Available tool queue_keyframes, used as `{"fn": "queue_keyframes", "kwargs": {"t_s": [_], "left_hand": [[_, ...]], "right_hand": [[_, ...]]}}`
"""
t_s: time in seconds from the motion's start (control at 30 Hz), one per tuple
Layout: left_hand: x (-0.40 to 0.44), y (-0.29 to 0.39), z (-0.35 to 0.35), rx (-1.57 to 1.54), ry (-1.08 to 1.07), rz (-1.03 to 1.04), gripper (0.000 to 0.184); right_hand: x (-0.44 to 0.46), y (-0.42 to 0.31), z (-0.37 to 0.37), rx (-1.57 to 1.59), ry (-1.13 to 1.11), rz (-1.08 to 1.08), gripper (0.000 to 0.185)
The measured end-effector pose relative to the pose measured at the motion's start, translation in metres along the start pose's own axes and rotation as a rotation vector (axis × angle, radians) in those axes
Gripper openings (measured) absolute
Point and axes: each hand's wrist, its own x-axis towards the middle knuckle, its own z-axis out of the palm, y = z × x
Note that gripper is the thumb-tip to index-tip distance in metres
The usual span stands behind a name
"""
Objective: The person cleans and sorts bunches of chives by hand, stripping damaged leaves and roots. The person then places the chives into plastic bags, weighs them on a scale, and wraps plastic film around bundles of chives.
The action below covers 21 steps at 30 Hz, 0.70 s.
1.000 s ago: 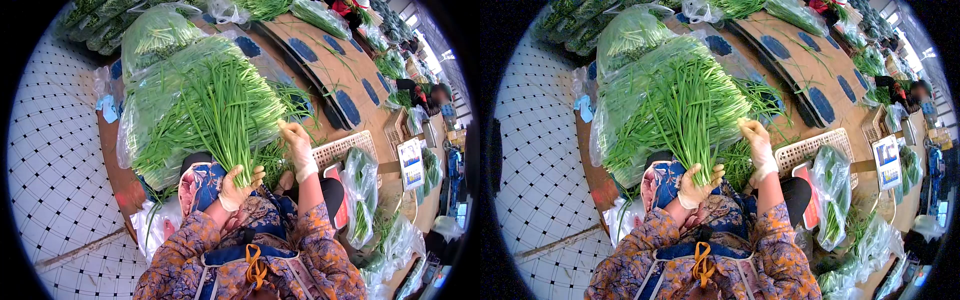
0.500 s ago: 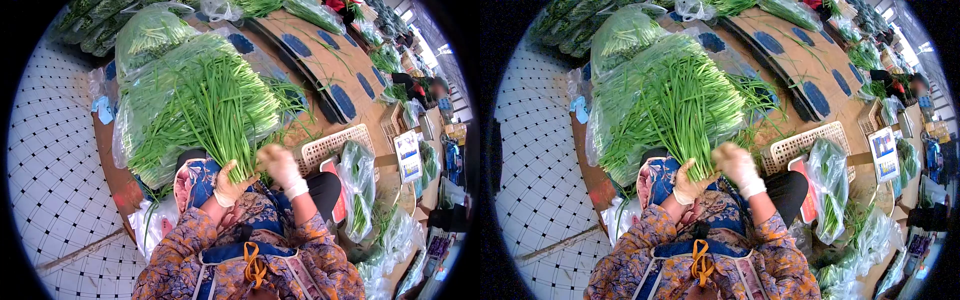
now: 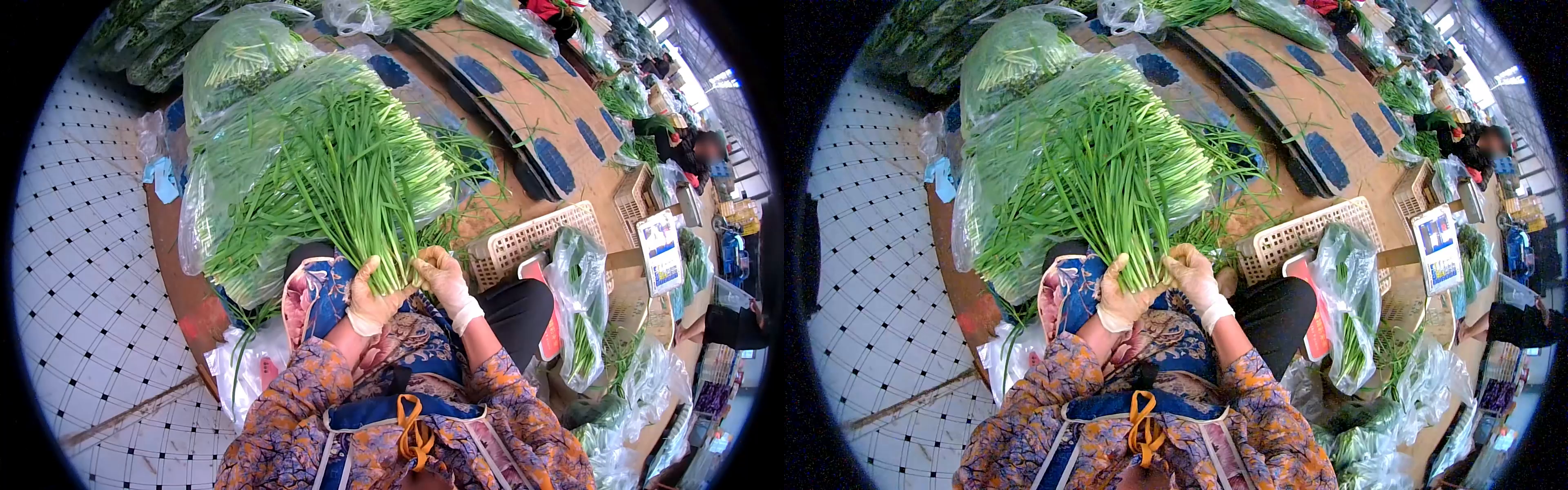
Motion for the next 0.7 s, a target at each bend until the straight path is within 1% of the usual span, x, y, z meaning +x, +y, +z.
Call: {"fn": "queue_keyframes", "kwargs": {"t_s": [0.03,0.07,0.13,0.17,0.23,0.27,0.3,0.37,0.4,0.43,0.5,0.53,0.6,0.63,0.7], "left_hand": [[0.000,0.000,-0.001,0.006,-0.008,-0.011,0.041],[0.001,0.000,-0.003,0.008,-0.008,-0.010,0.041],[0.003,0.001,-0.011,0.074,-0.070,0.002,0.041],[0.004,0.001,-0.018,0.075,-0.070,0.002,0.041],[0.004,0.002,-0.017,0.130,-0.035,-0.042,0.046],[0.004,0.001,-0.017,0.245,0.042,-0.074,0.048],[0.003,0.000,-0.016,0.245,0.040,-0.074,0.048],[0.002,-0.001,-0.015,0.450,0.077,-0.041,0.048],[0.002,-0.002,-0.011,0.453,0.095,-0.034,0.043],[0.001,-0.001,-0.013,0.455,0.097,-0.035,0.043],[0.002,0.000,-0.019,0.526,0.112,0.047,0.038],[0.001,0.002,-0.020,0.528,0.111,0.043,0.038],[0.001,0.006,-0.020,0.569,0.120,0.001,0.034],[0.001,0.005,-0.019,0.568,0.121,0.000,0.034],[0.002,0.004,-0.017,0.541,0.304,0.052,0.034]], "right_hand": [[-0.001,0.002,0.002,-0.005,0.023,-0.051,0.010],[-0.004,0.003,0.003,-0.003,0.022,-0.052,0.010],[-0.013,-0.007,0.010,-0.163,-0.010,-0.179,0.008],[-0.017,-0.011,0.011,-0.162,-0.010,-0.180,0.008],[-0.024,-0.016,0.014,-0.636,0.018,-0.625,0.011],[-0.026,-0.017,0.014,-0.697,0.041,-0.628,0.013],[-0.027,-0.016,0.014,-0.699,0.042,-0.630,0.013],[-0.027,-0.012,0.014,-0.778,0.034,-0.678,0.014],[-0.026,-0.008,0.014,-0.779,0.014,-0.670,0.017],[-0.026,-0.005,0.014,-0.777,0.014,-0.669,0.017],[-0.028,-0.001,0.014,-0.707,-0.020,-0.555,0.017],[-0.029,0.001,0.015,-0.706,-0.015,-0.555,0.017],[-0.033,0.004,0.015,-0.501,-0.079,-0.445,0.009],[-0.034,0.004,0.014,-0.501,-0.079,-0.443,0.009],[-0.040,-0.003,0.011,-0.025,-0.106,-0.219,0.008]]}}
